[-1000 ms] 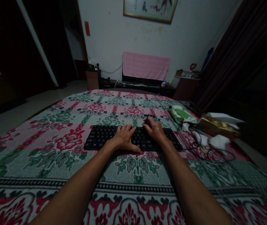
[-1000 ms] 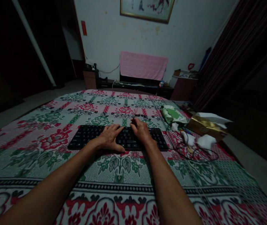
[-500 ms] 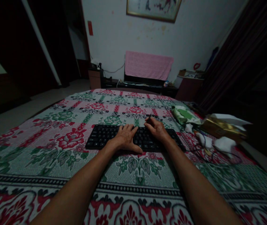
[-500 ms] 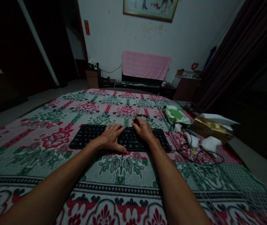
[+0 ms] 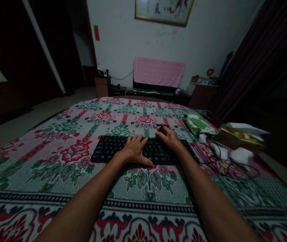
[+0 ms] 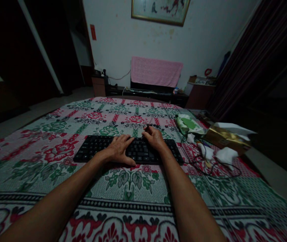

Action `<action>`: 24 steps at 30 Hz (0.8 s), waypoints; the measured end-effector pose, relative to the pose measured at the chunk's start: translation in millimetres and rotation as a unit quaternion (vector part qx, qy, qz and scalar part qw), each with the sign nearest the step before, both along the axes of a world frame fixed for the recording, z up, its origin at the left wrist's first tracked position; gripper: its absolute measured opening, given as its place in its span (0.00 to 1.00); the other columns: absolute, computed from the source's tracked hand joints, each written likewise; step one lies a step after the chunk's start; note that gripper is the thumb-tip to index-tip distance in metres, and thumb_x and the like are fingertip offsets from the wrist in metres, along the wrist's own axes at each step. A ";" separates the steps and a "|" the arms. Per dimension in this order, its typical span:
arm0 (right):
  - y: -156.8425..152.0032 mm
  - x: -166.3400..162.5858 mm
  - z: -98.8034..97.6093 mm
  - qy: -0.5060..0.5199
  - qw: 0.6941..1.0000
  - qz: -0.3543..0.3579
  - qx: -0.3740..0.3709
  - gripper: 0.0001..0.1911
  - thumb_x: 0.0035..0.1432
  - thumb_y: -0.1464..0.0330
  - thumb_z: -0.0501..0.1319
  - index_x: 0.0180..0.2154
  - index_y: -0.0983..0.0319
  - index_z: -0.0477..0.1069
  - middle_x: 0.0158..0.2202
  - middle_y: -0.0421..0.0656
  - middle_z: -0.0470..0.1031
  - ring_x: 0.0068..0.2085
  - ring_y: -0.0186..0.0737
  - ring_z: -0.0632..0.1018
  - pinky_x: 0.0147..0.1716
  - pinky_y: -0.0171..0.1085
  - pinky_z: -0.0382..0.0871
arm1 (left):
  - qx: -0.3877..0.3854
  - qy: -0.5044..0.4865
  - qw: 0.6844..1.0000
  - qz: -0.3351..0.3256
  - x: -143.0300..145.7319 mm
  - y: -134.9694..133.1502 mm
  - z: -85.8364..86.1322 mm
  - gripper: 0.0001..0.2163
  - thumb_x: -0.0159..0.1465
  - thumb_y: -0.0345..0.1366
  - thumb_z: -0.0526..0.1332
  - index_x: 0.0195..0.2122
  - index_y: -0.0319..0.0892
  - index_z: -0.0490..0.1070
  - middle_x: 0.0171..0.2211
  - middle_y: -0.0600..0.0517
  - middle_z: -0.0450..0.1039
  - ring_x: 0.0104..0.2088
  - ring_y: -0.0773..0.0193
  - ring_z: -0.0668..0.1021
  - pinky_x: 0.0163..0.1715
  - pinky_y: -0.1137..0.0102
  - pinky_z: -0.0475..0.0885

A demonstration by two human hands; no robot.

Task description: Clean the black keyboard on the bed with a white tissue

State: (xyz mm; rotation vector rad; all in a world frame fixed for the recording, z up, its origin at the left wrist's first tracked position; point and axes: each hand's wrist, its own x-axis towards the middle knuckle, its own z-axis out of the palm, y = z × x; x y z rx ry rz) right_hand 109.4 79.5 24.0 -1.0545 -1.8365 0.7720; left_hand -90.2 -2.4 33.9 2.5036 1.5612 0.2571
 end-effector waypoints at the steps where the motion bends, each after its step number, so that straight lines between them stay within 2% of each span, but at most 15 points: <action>1: -0.5 -0.2 1.2 0.012 1.000 0.002 -0.014 0.17 0.49 0.59 0.61 0.39 0.62 0.68 0.28 0.38 0.74 0.30 0.37 0.74 0.33 0.36 0.68 | 0.002 0.000 1.000 0.000 0.1 -0.3 0.3 0.52 0.40 0.68 0.60 0.63 0.44 0.51 0.63 0.40 0.51 0.62 0.41 0.54 0.60 0.49 0.47; 9: -7.4 -1.2 8.5 0.073 0.995 0.000 -0.062 0.17 0.46 0.59 0.63 0.36 0.62 0.67 0.26 0.37 0.73 0.29 0.35 0.74 0.33 0.37 0.69 | -0.006 -0.003 1.000 -0.001 -1.6 0.4 1.6 0.53 0.41 0.68 0.59 0.63 0.41 0.51 0.64 0.39 0.49 0.63 0.41 0.53 0.60 0.50 0.46; 12: -9.9 -2.3 9.5 0.083 0.994 0.003 -0.075 0.18 0.45 0.59 0.64 0.37 0.62 0.67 0.26 0.37 0.73 0.29 0.36 0.75 0.34 0.37 0.69 | -0.014 -0.028 0.999 0.014 -0.3 2.5 1.8 0.45 0.49 0.66 0.55 0.62 0.44 0.53 0.63 0.41 0.54 0.62 0.44 0.56 0.59 0.50 0.50; 16: -13.5 -8.4 10.9 0.097 0.992 0.019 -0.078 0.17 0.46 0.60 0.64 0.37 0.62 0.67 0.27 0.38 0.74 0.30 0.37 0.76 0.35 0.37 0.69 | 0.032 -0.081 0.995 0.053 3.2 7.3 -2.0 0.31 0.59 0.56 0.54 0.60 0.45 0.58 0.58 0.45 0.63 0.59 0.50 0.64 0.58 0.53 0.56; 20: -19.4 -19.5 13.7 0.134 0.985 0.038 -0.101 0.17 0.45 0.60 0.65 0.36 0.62 0.67 0.27 0.37 0.73 0.30 0.36 0.75 0.35 0.36 0.69 | 0.086 -0.172 0.978 0.087 3.6 12.6 -6.2 0.23 0.61 0.46 0.57 0.55 0.43 0.65 0.52 0.47 0.71 0.51 0.57 0.72 0.53 0.62 0.65; 24: -27.6 -30.8 17.2 0.171 0.975 0.039 -0.135 0.18 0.43 0.60 0.66 0.36 0.62 0.68 0.26 0.35 0.73 0.29 0.34 0.75 0.34 0.35 0.69 | 0.146 -0.223 0.959 0.096 4.0 14.6 -6.6 0.16 0.59 0.40 0.61 0.48 0.43 0.72 0.40 0.50 0.77 0.40 0.61 0.77 0.44 0.68 0.70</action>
